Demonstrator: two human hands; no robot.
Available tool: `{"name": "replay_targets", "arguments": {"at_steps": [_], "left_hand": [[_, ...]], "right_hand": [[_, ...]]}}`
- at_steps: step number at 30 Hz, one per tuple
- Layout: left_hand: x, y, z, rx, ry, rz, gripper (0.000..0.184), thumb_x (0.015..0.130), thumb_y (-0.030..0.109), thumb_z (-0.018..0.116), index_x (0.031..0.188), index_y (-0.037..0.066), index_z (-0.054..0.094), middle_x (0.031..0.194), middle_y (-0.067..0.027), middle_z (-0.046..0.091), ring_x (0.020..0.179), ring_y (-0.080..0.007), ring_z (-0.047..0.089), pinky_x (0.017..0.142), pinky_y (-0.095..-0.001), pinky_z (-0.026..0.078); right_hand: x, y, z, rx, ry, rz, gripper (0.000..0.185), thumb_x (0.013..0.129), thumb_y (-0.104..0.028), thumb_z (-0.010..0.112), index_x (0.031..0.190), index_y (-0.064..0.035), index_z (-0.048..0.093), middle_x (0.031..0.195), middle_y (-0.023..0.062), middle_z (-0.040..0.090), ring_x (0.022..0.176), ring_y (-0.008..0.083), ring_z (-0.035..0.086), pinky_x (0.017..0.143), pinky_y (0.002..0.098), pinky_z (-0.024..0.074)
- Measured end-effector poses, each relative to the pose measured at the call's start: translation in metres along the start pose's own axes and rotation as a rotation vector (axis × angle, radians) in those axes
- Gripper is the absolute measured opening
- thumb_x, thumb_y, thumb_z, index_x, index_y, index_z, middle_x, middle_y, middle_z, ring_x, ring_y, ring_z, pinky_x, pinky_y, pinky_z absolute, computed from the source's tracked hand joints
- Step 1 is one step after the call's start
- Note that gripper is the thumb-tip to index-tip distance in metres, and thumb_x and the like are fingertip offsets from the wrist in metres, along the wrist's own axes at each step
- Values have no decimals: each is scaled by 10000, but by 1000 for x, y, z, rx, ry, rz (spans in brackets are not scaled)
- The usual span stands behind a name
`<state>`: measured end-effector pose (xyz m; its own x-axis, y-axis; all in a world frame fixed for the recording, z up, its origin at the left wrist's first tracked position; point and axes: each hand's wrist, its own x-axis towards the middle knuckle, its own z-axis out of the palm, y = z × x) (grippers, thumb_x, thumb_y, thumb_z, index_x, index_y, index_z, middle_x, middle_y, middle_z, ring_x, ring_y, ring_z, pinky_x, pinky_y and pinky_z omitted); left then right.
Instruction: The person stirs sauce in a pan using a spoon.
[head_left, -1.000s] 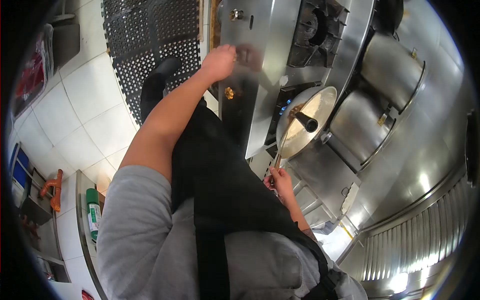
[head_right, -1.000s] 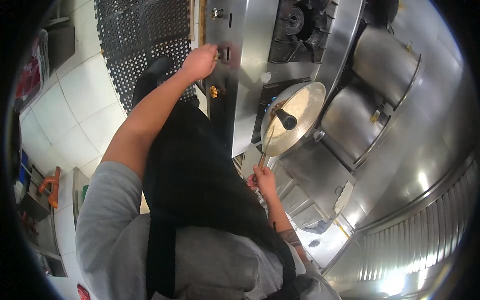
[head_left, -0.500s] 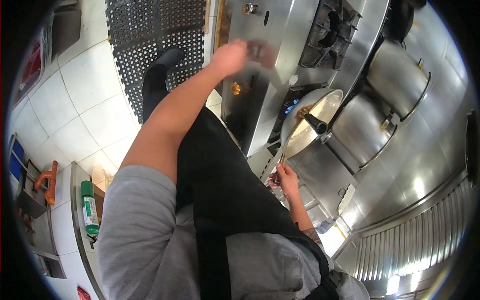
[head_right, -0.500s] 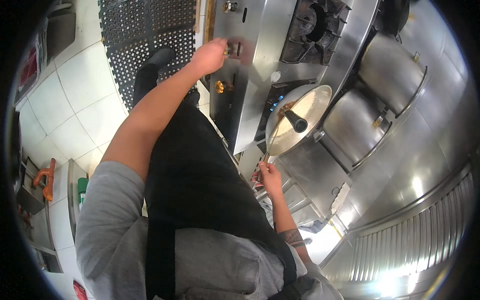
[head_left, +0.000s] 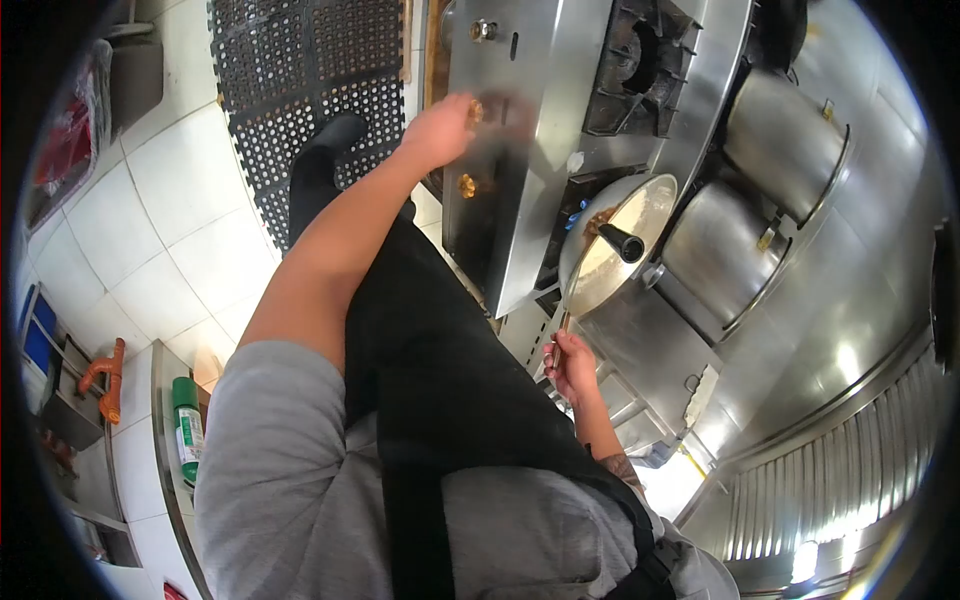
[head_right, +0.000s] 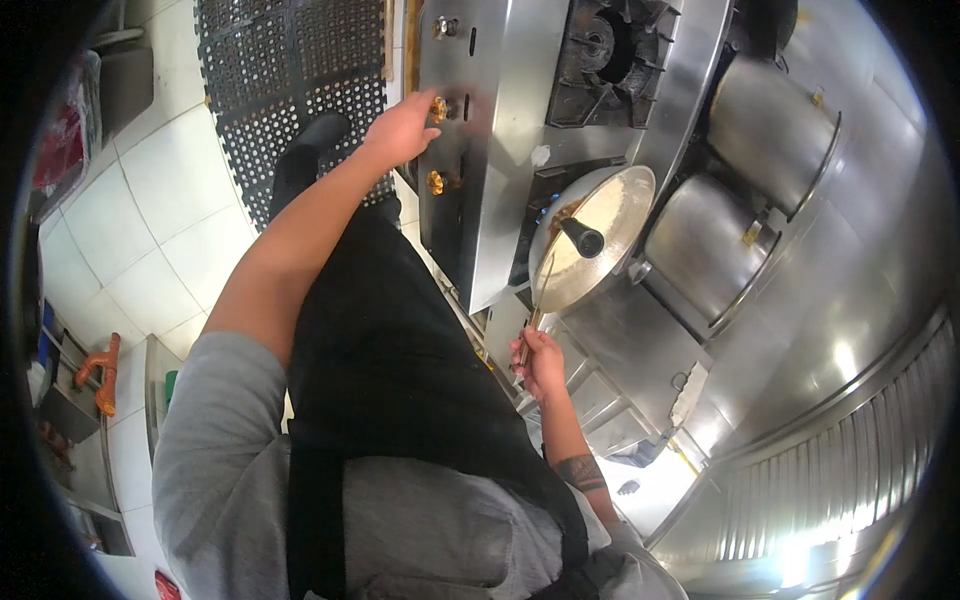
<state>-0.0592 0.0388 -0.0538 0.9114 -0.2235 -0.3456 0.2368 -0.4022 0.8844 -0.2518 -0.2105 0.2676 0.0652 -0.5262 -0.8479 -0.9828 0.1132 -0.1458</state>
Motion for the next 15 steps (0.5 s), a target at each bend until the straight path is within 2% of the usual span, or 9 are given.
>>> {"name": "replay_targets", "arguments": {"at_steps": [3,8,11,14,15], "left_hand": [[-5,-1,0,39,-53,-29,588,828,202,648,1324,41,376,1238,-161,503,1132,-337,519,924,-408,458],[10,6,3,46,-84,9,568,819,194,654,1304,37,404,1213,-165,519,1108,-339,536,906,-416,467],[18,-7,16,38,-40,41,504,808,170,655,1247,27,453,1141,-166,548,1058,-347,555,872,-422,476],[17,-15,27,-23,156,127,416,788,137,654,1152,5,501,1044,-158,570,997,-344,568,828,-422,480],[16,-16,29,-35,156,112,416,788,137,654,1152,5,501,1044,-158,570,997,-344,568,828,-422,480]], "right_hand": [[0,11,-10,-41,72,-9,219,958,-278,506,986,-61,522,719,48,585,535,140,516,451,268,382],[11,26,-17,-4,119,-28,253,955,-307,518,972,-54,523,725,54,593,545,139,538,447,261,409],[11,29,-13,1,150,-34,269,959,-315,511,976,-48,532,716,52,593,542,141,542,453,261,419],[9,21,-8,-15,133,-23,290,971,-327,481,982,-43,537,696,48,578,502,147,506,438,274,396],[9,21,-8,-31,140,-16,290,971,-327,481,982,-43,537,696,48,578,502,147,506,438,274,396]]}}
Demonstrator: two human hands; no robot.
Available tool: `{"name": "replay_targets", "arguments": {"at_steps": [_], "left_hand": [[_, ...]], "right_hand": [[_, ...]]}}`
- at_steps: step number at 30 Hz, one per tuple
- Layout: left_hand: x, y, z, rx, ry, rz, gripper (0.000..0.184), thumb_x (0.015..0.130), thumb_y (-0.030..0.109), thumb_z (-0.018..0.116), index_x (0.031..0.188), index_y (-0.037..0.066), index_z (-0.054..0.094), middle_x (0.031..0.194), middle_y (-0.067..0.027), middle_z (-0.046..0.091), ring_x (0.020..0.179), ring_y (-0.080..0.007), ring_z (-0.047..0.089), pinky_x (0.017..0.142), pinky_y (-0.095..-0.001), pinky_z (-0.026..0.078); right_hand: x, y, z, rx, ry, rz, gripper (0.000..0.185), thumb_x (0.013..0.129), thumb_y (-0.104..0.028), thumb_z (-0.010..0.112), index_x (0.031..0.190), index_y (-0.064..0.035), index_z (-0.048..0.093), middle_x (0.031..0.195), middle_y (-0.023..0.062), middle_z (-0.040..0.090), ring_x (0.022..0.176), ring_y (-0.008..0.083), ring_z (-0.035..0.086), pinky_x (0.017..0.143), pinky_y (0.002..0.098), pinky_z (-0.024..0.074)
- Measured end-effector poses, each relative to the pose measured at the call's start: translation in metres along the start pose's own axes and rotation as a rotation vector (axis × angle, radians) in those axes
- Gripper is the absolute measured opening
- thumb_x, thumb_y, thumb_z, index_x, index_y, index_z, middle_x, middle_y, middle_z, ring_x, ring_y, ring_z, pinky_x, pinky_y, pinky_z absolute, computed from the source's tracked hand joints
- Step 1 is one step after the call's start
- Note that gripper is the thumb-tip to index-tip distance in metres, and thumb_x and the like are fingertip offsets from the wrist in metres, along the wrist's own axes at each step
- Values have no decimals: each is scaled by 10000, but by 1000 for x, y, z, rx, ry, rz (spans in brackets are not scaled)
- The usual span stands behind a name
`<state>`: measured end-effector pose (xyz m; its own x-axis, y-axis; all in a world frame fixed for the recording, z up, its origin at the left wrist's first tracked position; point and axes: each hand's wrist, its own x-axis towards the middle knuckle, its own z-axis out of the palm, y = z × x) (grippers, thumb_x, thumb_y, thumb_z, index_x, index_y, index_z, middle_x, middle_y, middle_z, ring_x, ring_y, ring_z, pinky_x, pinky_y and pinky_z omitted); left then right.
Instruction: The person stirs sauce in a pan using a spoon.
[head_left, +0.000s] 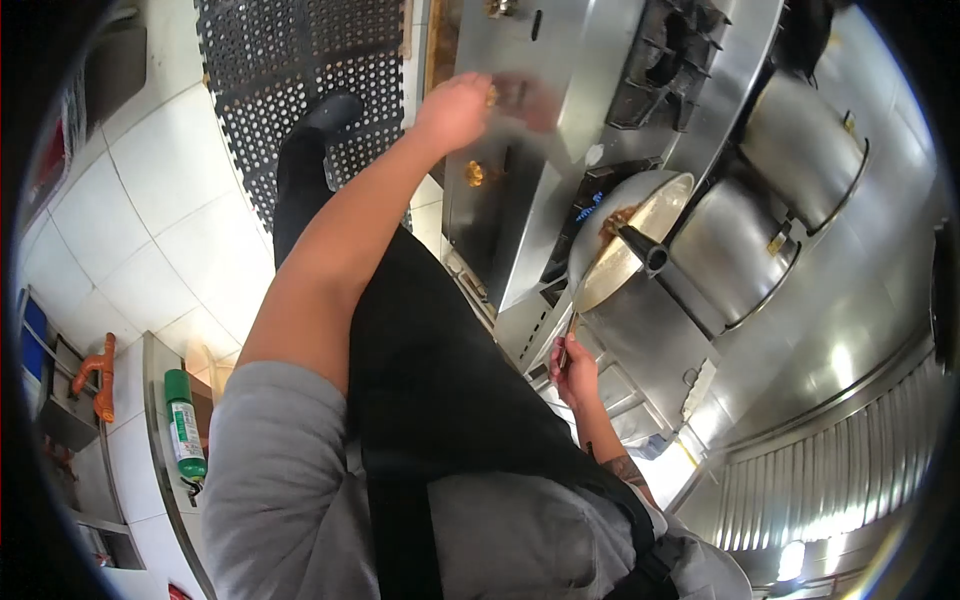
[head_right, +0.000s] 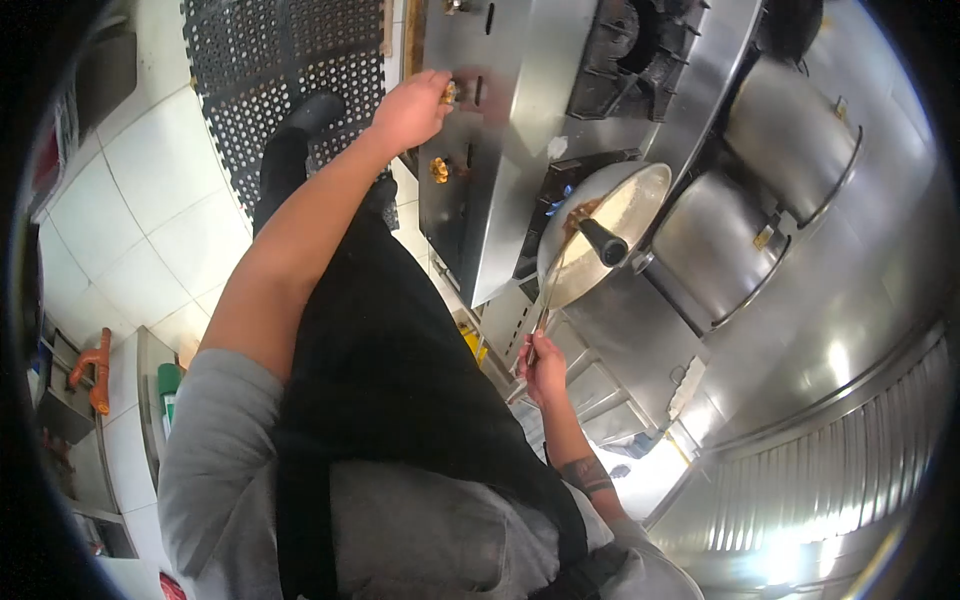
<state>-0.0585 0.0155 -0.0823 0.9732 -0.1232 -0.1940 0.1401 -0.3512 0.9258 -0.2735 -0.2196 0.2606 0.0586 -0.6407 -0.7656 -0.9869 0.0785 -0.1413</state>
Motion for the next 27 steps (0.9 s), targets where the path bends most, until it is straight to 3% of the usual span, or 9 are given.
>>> {"name": "replay_targets", "arguments": {"at_steps": [19,25,27], "left_hand": [[0,2,-6,16,-2,9,434,769,104,649,1166,-13,518,1085,-151,570,1010,-321,568,873,-402,460],[-27,-6,-37,-9,-87,-113,480,798,143,634,1223,-17,477,1139,-198,558,1066,-354,548,912,-424,448],[-48,-20,-55,133,-184,-186,458,794,134,619,1212,-1,490,1144,-201,568,1063,-357,557,906,-437,454]], "right_hand": [[-9,-13,18,-19,67,91,334,969,-349,473,1002,-27,553,706,55,580,530,162,495,475,300,404],[-6,-1,-29,-22,173,-1,194,938,-280,538,1034,-114,565,630,-10,497,450,91,399,408,251,291],[10,-4,-55,-99,264,-86,136,923,-263,554,934,-137,605,577,-35,461,417,69,365,387,235,260]]}}
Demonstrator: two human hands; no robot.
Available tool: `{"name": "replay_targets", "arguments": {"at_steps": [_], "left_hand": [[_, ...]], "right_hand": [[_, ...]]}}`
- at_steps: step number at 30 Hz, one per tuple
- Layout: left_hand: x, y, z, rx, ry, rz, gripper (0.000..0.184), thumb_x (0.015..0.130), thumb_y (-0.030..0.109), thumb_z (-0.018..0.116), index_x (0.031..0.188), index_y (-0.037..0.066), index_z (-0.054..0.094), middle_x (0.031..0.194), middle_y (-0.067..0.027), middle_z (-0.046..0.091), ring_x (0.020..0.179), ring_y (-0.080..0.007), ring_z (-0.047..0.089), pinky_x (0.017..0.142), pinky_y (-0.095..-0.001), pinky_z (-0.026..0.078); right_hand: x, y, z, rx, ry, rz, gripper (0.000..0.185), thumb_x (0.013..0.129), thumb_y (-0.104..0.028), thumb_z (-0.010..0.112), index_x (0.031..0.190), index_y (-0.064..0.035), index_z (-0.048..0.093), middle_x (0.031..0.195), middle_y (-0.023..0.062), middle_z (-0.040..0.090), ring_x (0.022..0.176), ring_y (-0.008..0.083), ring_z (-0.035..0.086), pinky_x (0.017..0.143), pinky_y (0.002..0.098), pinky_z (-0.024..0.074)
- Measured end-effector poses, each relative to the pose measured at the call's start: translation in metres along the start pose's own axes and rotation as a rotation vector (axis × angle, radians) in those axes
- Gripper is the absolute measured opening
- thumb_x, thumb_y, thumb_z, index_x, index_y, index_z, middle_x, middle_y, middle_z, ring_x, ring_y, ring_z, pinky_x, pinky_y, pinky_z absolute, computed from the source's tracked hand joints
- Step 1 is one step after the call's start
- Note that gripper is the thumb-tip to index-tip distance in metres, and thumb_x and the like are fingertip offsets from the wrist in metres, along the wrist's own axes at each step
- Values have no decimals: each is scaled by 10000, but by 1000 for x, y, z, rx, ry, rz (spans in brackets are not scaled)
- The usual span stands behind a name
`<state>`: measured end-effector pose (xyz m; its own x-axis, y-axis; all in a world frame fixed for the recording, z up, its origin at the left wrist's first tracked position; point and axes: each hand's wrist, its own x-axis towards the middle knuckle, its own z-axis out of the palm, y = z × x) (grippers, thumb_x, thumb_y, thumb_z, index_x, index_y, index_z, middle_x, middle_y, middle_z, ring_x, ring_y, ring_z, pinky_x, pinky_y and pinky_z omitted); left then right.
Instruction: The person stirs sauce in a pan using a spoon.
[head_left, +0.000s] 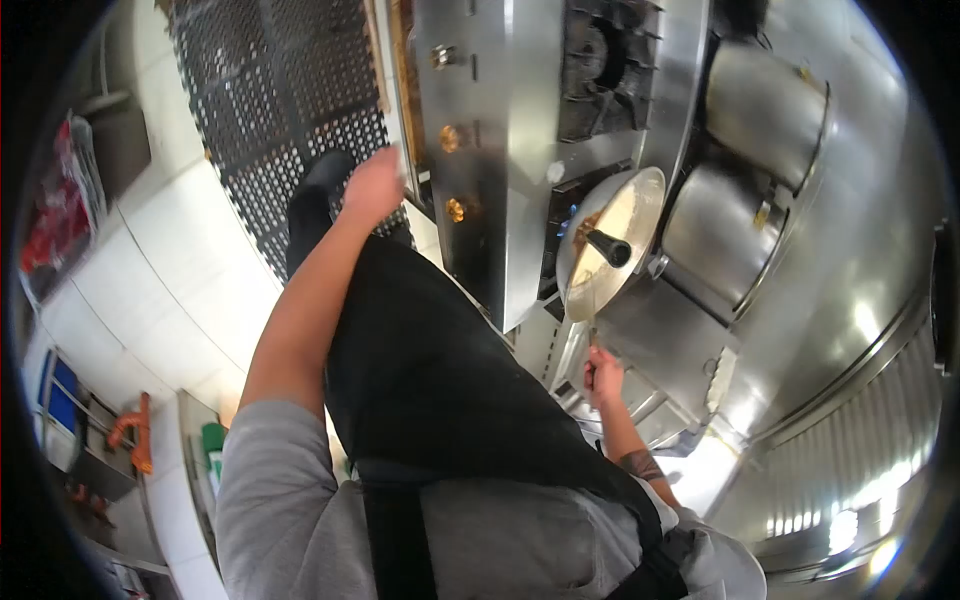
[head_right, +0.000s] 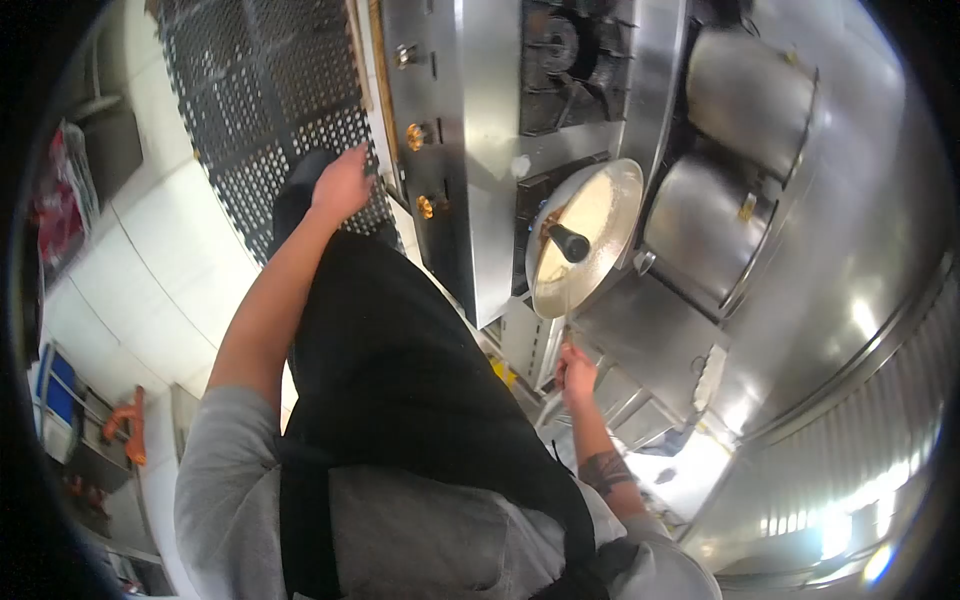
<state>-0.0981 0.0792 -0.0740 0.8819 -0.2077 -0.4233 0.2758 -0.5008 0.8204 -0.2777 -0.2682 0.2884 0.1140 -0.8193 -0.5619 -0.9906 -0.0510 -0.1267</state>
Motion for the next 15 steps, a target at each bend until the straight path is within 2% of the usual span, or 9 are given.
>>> {"name": "replay_targets", "arguments": {"at_steps": [3,4,7,9,10,12,13,14,15], "left_hand": [[-39,-50,-8,234,-137,-71,417,798,119,561,1199,15,507,1132,-200,580,1018,-366,583,888,-449,471],[-57,-35,-36,306,-246,-171,399,807,135,538,1187,18,513,1134,-207,579,1008,-375,589,886,-451,477],[-96,-82,-63,511,-430,-302,388,804,205,561,1132,-2,547,1135,-229,597,1053,-365,585,897,-442,477],[-120,-108,-89,587,-468,-327,360,791,187,553,1092,-10,574,1119,-229,608,1050,-358,591,895,-438,479],[-132,-110,-100,616,-438,-373,354,778,170,553,1082,-9,581,1112,-227,614,1046,-357,593,890,-435,482],[-153,-131,-116,631,-323,-453,363,754,135,554,1087,-7,579,1103,-221,620,1038,-356,597,883,-427,484],[-164,-145,-118,636,-188,-413,315,755,122,546,1038,-6,602,1073,-215,632,1004,-350,610,868,-431,486],[-166,-129,-130,611,-265,-446,239,755,114,539,938,1,642,1014,-207,649,954,-350,623,837,-443,489],[-174,-138,-125,560,-6,-407,187,747,104,538,846,9,665,945,-202,662,905,-351,634,798,-451,495]], "right_hand": [[17,-20,10,7,-12,-104,135,915,-249,565,870,-132,612,562,-43,443,400,61,351,371,238,245],[18,-23,8,14,-36,-163,137,911,-243,571,854,-125,613,560,-45,438,395,58,349,363,244,242],[11,2,2,90,-185,-146,129,898,-231,589,911,-109,627,551,-50,425,403,53,350,372,244,242],[8,23,-12,31,-41,-158,128,878,-208,604,869,-89,651,565,-47,463,458,50,392,412,234,278],[30,45,-25,-28,38,-206,128,871,-203,608,857,-88,663,571,-44,474,477,50,403,428,233,291],[95,77,-47,-340,122,-418,285,841,-229,612,1042,-37,675,658,71,604,638,155,553,615,321,449],[86,57,-38,-168,141,-498,299,839,-240,606,1024,-14,668,691,98,625,682,169,552,673,340,450],[49,12,-30,-209,140,-633,301,838,-240,611,1014,-3,668,718,103,638,670,152,525,651,328,439],[44,-4,-21,-233,65,-562,307,843,-232,609,1040,-4,662,762,116,663,672,147,527,651,330,441]]}}
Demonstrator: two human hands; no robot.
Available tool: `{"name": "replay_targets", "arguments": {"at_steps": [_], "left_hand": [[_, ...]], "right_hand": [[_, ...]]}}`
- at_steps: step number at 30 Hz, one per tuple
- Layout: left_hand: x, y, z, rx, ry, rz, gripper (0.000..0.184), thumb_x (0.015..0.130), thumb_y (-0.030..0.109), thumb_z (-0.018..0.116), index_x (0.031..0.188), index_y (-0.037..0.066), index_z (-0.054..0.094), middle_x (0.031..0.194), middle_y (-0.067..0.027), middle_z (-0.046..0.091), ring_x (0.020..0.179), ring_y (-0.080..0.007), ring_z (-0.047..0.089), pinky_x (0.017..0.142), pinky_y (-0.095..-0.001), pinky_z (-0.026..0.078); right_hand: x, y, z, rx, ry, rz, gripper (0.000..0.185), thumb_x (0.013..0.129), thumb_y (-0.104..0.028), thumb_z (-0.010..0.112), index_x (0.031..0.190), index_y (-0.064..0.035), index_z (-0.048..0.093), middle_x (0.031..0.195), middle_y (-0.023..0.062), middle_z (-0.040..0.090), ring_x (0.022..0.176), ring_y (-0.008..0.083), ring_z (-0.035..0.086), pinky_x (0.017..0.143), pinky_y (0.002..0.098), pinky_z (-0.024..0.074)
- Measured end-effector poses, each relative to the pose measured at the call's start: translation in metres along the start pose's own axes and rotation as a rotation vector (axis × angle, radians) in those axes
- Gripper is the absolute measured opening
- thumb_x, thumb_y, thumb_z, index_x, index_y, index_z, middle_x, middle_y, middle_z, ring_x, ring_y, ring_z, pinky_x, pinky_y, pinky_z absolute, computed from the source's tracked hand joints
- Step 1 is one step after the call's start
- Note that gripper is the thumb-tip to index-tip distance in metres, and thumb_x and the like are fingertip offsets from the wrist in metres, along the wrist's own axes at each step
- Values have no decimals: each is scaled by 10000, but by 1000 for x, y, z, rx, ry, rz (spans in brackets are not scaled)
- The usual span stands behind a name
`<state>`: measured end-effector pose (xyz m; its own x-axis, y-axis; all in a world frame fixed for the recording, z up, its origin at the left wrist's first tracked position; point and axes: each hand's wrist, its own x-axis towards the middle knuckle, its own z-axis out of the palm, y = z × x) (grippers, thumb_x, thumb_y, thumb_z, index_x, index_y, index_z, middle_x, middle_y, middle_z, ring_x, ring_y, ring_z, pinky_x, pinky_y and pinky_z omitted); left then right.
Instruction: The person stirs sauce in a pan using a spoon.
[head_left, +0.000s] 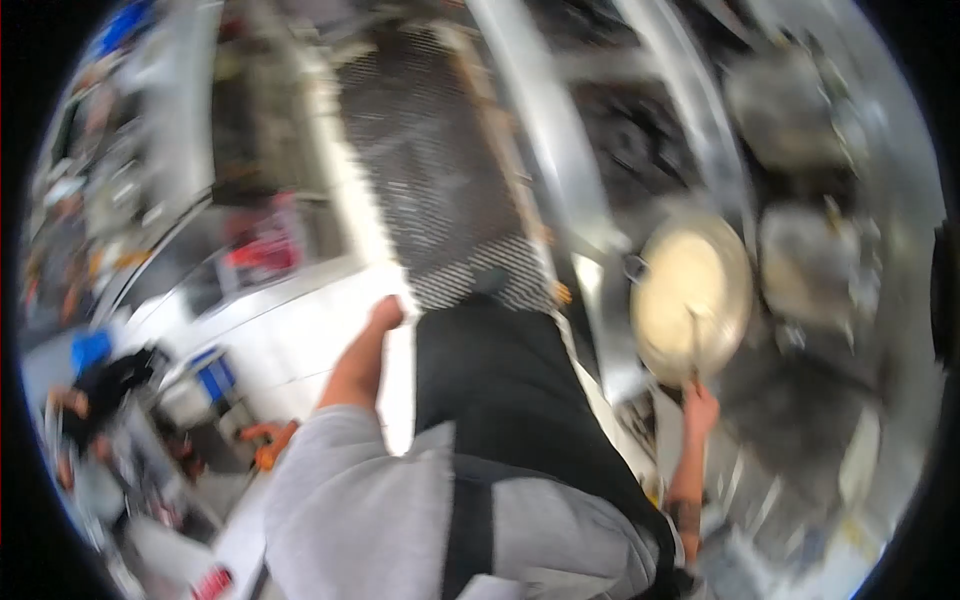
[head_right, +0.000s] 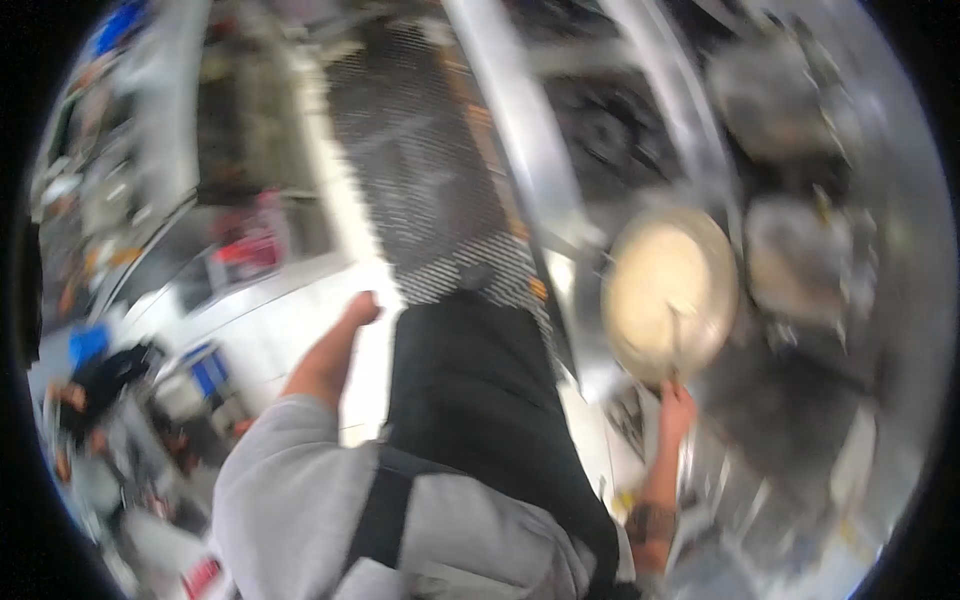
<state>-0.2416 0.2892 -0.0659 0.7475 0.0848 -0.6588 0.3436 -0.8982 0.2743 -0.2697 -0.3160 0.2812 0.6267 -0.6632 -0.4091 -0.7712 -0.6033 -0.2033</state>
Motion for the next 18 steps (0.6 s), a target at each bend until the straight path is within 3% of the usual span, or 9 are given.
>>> {"name": "replay_targets", "arguments": {"at_steps": [1,2,3,4,6,9,12,15,18], "left_hand": [[-8,12,-16,18,17,48,191,748,120,543,833,10,674,915,-213,664,890,-355,638,781,-444,503],[-48,67,-78,-39,8,76,223,743,144,537,838,-8,671,917,-227,661,893,-360,638,783,-440,506],[-28,61,-55,4,32,124,258,740,176,534,850,-15,669,922,-234,659,906,-368,634,800,-445,504],[-28,72,-51,-121,56,152,276,735,181,527,879,-10,665,935,-229,658,911,-380,628,812,-454,500],[-66,122,-88,-247,58,98,302,773,249,585,942,7,647,957,-227,647,927,-377,619,824,-454,490],[-98,147,-89,-298,96,136,320,780,283,611,953,16,646,954,-218,651,937,-364,620,834,-441,489],[-135,148,-77,-296,98,141,318,777,307,612,952,45,659,961,-201,658,937,-363,621,833,-428,493],[-152,116,-45,-63,-21,133,377,797,359,588,954,26,667,980,-210,655,941,-367,617,834,-436,486],[-171,60,3,37,-56,55,443,826,404,563,922,-14,675,986,-227,649,958,-375,608,858,-440,471]], "right_hand": [[20,25,23,178,-8,-26,320,848,-252,605,1034,2,659,776,156,665,658,182,558,644,344,443],[21,42,26,-7,5,-229,306,844,-251,599,1019,-8,660,780,191,646,658,244,570,645,372,444],[21,55,29,-191,55,-429,292,839,-250,592,1003,-18,661,784,225,626,657,307,583,647,399,446],[51,122,49,14,-24,-208,274,829,-238,596,997,-35,667,778,222,627,680,358,586,657,435,446],[17,119,12,110,-29,-122,263,820,-229,595,979,-35,673,782,222,629,711,398,583,670,457,443],[0,97,-21,-33,97,-282,261,814,-200,595,1004,-36,664,801,238,624,734,400,594,681,453,445],[9,62,-7,2,199,-441,302,814,-239,584,1028,-40,661,819,243,633,752,441,577,680,462,453],[9,65,10,-6,38,-459,290,808,-232,574,1005,-38,661,853,246,633,828,431,597,738,450,466],[11,118,-9,65,-54,-442,261,796,-166,599,1009,-24,650,842,250,626,780,414,597,694,431,460]]}}
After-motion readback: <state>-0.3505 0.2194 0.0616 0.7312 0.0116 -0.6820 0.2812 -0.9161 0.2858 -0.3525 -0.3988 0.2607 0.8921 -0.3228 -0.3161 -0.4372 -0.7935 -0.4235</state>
